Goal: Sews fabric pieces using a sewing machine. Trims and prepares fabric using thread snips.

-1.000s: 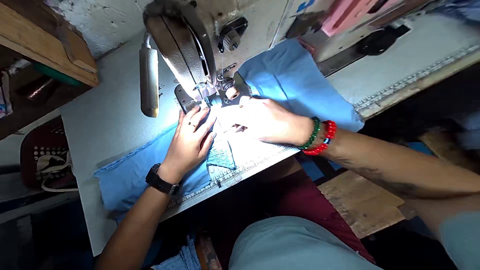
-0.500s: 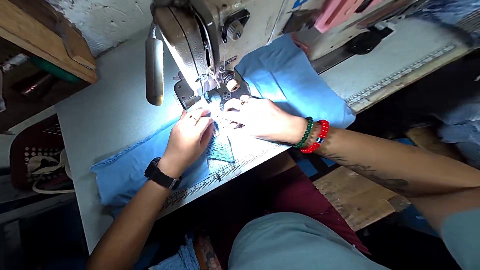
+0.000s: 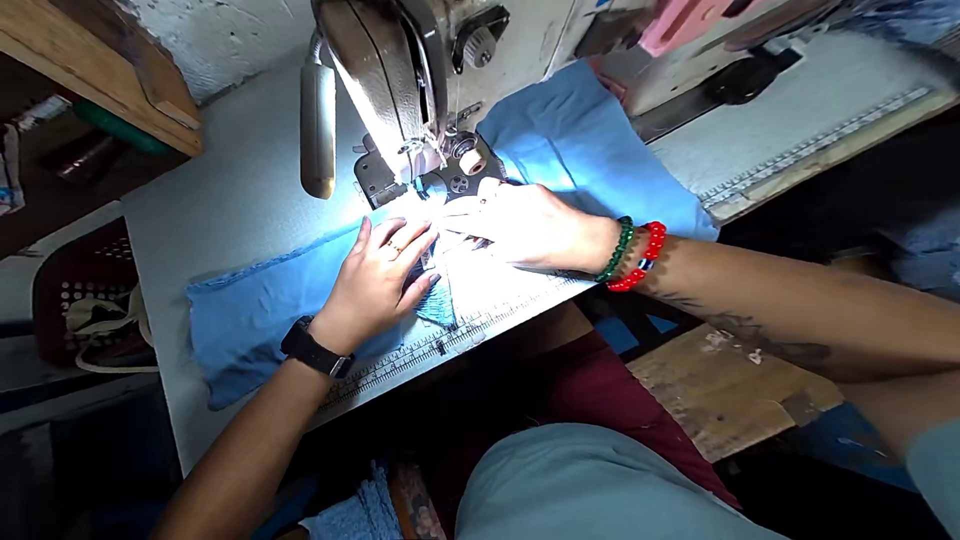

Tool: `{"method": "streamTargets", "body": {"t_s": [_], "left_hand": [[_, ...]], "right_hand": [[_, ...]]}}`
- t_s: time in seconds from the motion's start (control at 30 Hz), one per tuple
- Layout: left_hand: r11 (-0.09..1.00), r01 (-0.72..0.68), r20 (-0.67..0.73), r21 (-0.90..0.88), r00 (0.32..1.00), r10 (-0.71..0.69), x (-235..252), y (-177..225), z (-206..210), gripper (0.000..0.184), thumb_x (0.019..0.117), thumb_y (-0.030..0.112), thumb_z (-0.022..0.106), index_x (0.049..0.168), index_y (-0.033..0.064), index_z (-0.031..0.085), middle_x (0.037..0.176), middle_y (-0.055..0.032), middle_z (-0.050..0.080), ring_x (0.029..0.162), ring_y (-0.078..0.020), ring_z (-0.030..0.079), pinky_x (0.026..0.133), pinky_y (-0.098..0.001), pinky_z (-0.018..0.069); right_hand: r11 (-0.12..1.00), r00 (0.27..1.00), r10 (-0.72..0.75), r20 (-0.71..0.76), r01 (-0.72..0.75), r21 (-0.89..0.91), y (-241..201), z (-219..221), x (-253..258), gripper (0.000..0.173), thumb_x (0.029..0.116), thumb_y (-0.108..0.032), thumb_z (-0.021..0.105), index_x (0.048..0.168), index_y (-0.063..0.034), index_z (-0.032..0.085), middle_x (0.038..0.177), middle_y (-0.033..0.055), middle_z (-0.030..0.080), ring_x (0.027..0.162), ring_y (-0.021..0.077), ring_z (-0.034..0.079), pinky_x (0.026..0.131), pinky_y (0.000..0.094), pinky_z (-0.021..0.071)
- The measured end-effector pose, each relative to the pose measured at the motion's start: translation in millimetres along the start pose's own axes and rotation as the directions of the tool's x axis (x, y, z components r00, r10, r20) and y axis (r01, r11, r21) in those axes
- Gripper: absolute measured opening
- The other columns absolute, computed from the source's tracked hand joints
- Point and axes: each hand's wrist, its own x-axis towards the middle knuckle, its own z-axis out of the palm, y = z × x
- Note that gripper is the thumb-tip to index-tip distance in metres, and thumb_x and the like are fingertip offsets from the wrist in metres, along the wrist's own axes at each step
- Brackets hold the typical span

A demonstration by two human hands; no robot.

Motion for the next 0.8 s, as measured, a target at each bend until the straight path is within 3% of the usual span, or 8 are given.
{"method": "streamTargets", "body": {"t_s": [0.13,0.33,0.4,0.5,0.57,0.67,0.73,0.8], "left_hand": [[1.0,0.001,0.012,0.017,1.0,-0.001,1,-2,-2,0.054,0.1045,0.045,0.042,0.148,0.0164,0.057,0.154,-0.0031,0.053,0.146,-0.0295,0.043,0.12,-0.0664,0.0216],[1.0,0.024,0.023,0.013,0.999,-0.024,12,-17,-7,0.059,0.1034,0.052,0.043,0.149,0.0164,0.055,0.156,-0.0043,0.051,0.147,-0.0313,0.041,0.12,-0.0658,0.0206],[0.999,0.031,0.025,0.009,0.999,-0.031,17,-25,-8,0.059,0.1032,0.053,0.043,0.148,0.0169,0.056,0.154,-0.0039,0.052,0.146,-0.0305,0.042,0.12,-0.0664,0.0205],[0.999,0.033,0.02,0.0,0.999,-0.033,19,-29,-10,0.058,0.1033,0.051,0.046,0.146,0.0143,0.058,0.155,-0.0046,0.052,0.147,-0.0317,0.041,0.12,-0.0653,0.0202],[1.0,0.022,-0.003,-0.01,1.0,-0.022,20,-28,-12,0.056,0.1035,0.048,0.048,0.145,0.0121,0.059,0.155,-0.0057,0.052,0.147,-0.0329,0.039,0.12,-0.0649,0.0194],[1.0,0.009,-0.041,-0.022,0.999,-0.01,21,-32,-8,0.055,0.1028,0.049,0.049,0.143,0.0133,0.062,0.151,-0.0049,0.056,0.144,-0.0316,0.044,0.119,-0.0647,0.0219],[1.0,-0.004,-0.061,-0.027,0.998,0.002,21,-35,-5,0.054,0.1024,0.049,0.051,0.141,0.0135,0.063,0.15,-0.0048,0.057,0.143,-0.0309,0.046,0.12,-0.064,0.0225],[1.0,-0.014,-0.06,-0.019,0.998,0.012,21,-38,-4,0.054,0.1022,0.049,0.051,0.141,0.0141,0.063,0.15,-0.0044,0.057,0.143,-0.0299,0.046,0.12,-0.0625,0.0226]], "right_hand": [[0.998,1.0,0.003,-0.026,-0.005,-0.059,0,1,0,0.04,0.0937,-0.014,0.051,0.13,-0.0184,0.069,0.114,0.0091,0.072,0.094,0.0349,0.065,0.063,0.0455,0.0483],[0.996,1.0,0.0,-0.032,-0.003,-0.088,14,7,14,0.048,0.0949,-0.002,0.052,0.138,-0.0203,0.064,0.129,0.0056,0.068,0.104,0.0365,0.064,0.065,0.0462,0.0506],[0.995,1.0,0.0,-0.007,-0.001,-0.104,18,5,20,0.048,0.0976,-0.003,0.051,0.139,-0.0225,0.063,0.142,-0.0014,0.063,0.114,0.034,0.062,0.073,0.0458,0.0533],[0.998,0.999,-0.004,-0.035,0.002,-0.066,18,0,20,0.04,0.0959,-0.006,0.055,0.133,-0.0177,0.068,0.141,-0.0009,0.063,0.11,0.034,0.064,0.072,0.047,0.0534],[0.998,0.992,0.059,-0.11,-0.057,0.023,15,-6,7,0.036,0.0966,-0.012,0.058,0.131,-0.017,0.07,0.138,0.0,0.065,0.112,0.0313,0.064,0.079,0.0481,0.055],[0.99,0.891,0.134,-0.434,-0.098,0.105,28,-16,-41,0.028,0.0985,-0.014,0.059,0.122,-0.0118,0.074,0.129,0.0101,0.069,0.112,0.0275,0.068,0.089,0.0449,0.0581],[0.974,0.749,0.218,-0.626,-0.208,0.09,58,-35,-82,0.023,0.1027,-0.016,0.058,0.113,0.0001,0.071,0.118,0.0228,0.068,0.101,0.0312,0.069,0.084,0.0453,0.0581],[0.9,0.637,0.377,-0.673,-0.422,0.106,94,-56,-117,0.035,0.1068,-0.026,0.053,0.122,0.0033,0.065,0.123,0.03,0.061,0.097,0.0346,0.066,0.083,0.0463,0.055]]}}
